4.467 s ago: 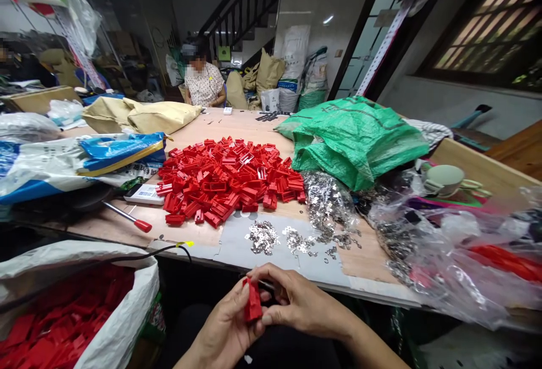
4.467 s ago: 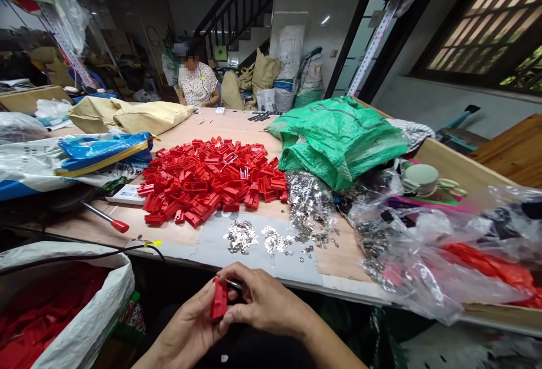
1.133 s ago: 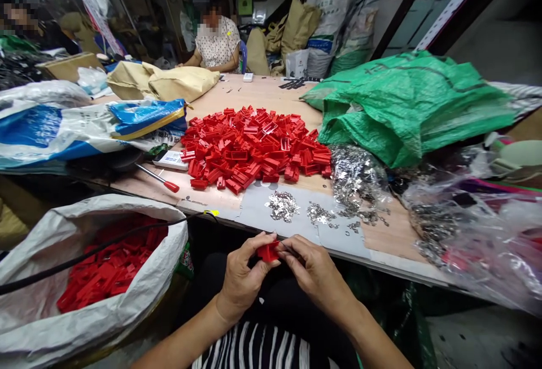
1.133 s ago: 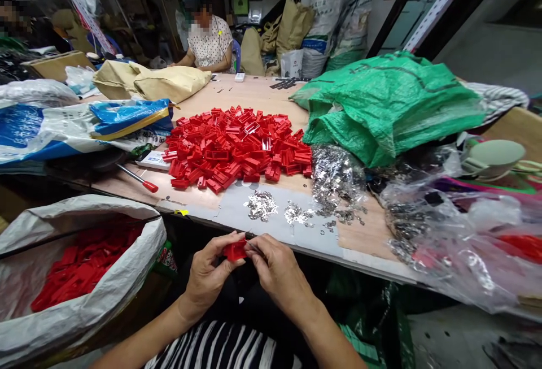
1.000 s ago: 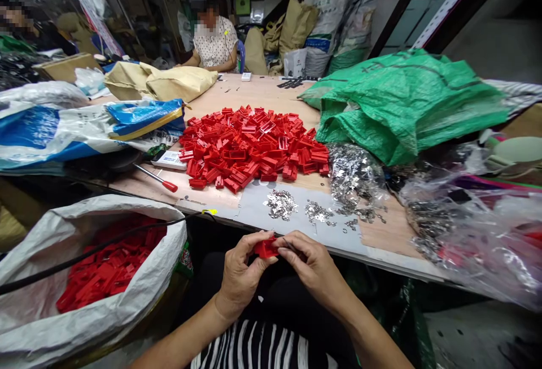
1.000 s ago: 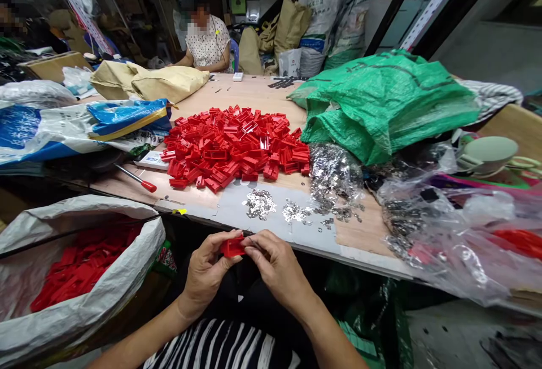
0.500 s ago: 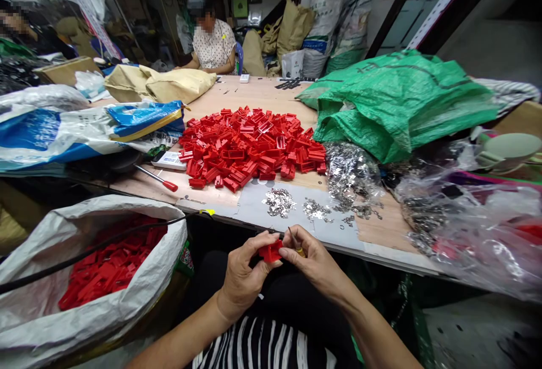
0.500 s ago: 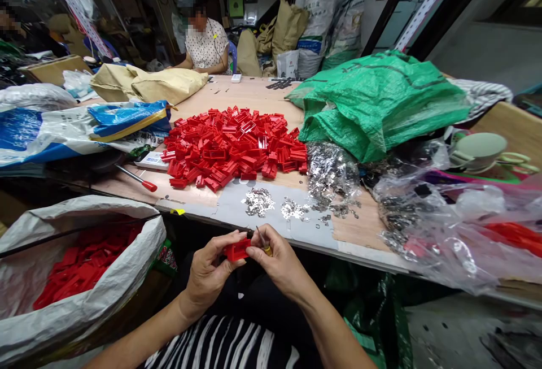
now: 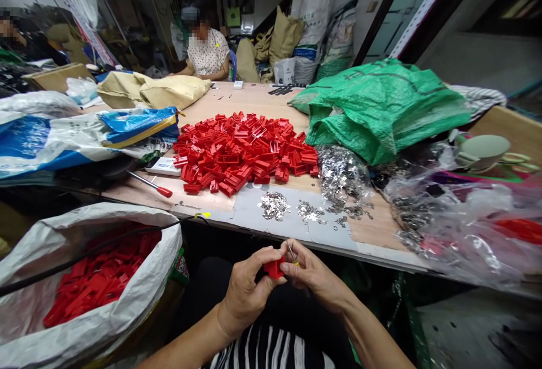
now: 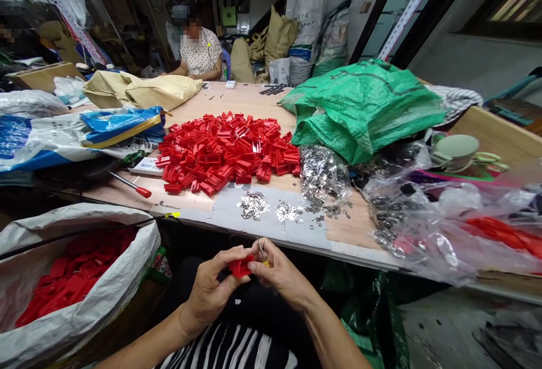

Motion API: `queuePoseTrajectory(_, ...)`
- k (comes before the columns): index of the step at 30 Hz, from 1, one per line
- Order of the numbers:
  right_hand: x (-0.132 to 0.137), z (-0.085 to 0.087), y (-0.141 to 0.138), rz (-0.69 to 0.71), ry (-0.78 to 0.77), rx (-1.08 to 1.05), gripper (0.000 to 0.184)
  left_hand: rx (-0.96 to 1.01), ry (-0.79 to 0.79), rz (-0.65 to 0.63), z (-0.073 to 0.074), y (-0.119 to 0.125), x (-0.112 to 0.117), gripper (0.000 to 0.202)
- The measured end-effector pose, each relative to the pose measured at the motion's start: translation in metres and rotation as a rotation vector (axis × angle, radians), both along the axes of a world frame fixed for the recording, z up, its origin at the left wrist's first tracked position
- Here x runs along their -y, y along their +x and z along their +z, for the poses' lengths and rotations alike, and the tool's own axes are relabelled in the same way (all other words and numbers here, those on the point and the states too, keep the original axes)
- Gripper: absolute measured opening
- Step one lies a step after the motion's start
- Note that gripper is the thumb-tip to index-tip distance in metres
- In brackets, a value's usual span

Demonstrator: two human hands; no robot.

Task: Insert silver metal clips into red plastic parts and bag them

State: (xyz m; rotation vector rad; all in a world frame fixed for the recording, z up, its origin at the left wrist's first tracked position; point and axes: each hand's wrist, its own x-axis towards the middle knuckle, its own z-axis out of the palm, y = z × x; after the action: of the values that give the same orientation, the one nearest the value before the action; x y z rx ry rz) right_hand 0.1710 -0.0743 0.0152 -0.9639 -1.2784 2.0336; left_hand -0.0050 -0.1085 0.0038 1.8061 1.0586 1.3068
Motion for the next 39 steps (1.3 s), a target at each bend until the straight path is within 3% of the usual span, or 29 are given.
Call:
queuePoseTrajectory(9, 0.001, -0.001, 0.0, -0.034, -0.059, -0.067, 0.046, 0.155, -0.149, -0.061, 0.001, -0.001, -0.004, 0.031)
queuePoseTrajectory(15, 0.005, -0.009, -0.004, -0.05, -0.17, -0.193, 0.049, 0.45, -0.365, -0.132, -0.001, 0.0, -0.004, 0.028)
queuePoseTrajectory(19, 0.0, -0.008, -0.004, -0.017, -0.139, -0.159, 0.052, 0.611, -0.45, -0.13, -0.003, 0.001, -0.007, 0.027)
queuePoseTrajectory(22, -0.015, -0.002, 0.0, 0.002, 0.04, 0.044, 0.046, 0.624, -0.459, -0.059, -0.006, 0.001, -0.01, 0.028)
queuePoseTrajectory(26, -0.041, 0.001, 0.004, -0.224, 0.562, 0.634, 0.023, 0.524, -0.407, 0.066, -0.007, -0.004, -0.012, 0.029)
queuePoseTrajectory(28, -0.052, -0.001, 0.003, -0.277, 0.742, 0.899, 0.014, 0.458, -0.358, 0.102, -0.008, -0.007, -0.013, 0.029)
queuePoseTrajectory(33, -0.064, -0.008, -0.007, -0.235, 0.835, 1.193, 0.009, 0.379, -0.24, 0.132, -0.013, -0.012, -0.014, 0.031)
queuePoseTrajectory(39, -0.068, -0.014, -0.012, -0.248, 0.84, 1.235, 0.01, 0.305, -0.187, 0.154, -0.016, -0.014, -0.014, 0.03)
